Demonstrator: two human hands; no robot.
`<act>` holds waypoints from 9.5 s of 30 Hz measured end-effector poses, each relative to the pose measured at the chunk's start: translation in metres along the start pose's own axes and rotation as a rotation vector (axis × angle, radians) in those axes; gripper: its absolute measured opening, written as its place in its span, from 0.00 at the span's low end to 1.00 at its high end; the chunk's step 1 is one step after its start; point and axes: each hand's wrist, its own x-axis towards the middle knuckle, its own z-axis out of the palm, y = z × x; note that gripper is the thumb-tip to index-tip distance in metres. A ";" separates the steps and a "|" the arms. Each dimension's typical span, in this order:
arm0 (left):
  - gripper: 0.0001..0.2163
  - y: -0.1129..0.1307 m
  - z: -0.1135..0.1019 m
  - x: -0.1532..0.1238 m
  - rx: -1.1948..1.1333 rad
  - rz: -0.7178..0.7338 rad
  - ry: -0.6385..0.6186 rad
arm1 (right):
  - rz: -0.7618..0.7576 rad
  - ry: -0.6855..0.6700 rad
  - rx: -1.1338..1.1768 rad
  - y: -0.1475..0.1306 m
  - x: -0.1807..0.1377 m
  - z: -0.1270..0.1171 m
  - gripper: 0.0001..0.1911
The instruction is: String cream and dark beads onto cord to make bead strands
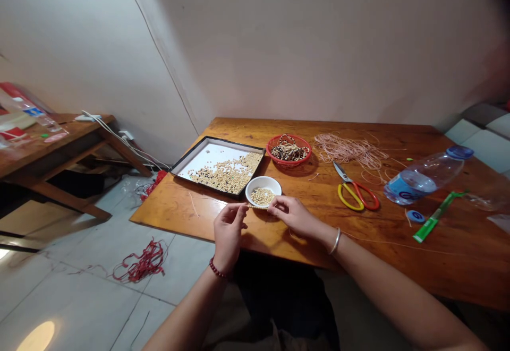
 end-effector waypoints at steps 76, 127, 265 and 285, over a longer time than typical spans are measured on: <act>0.14 0.007 -0.020 0.007 0.036 0.036 0.113 | -0.096 0.004 -0.170 -0.002 -0.004 0.001 0.06; 0.21 0.029 -0.034 0.000 1.140 0.716 -0.484 | -0.148 0.258 0.000 -0.011 -0.001 -0.035 0.20; 0.12 0.000 -0.069 0.023 0.749 0.127 -0.098 | 0.425 -0.231 0.179 0.008 0.011 -0.032 0.16; 0.08 -0.002 0.013 0.003 0.789 0.627 -0.433 | 0.262 -0.325 0.230 -0.006 0.000 -0.032 0.24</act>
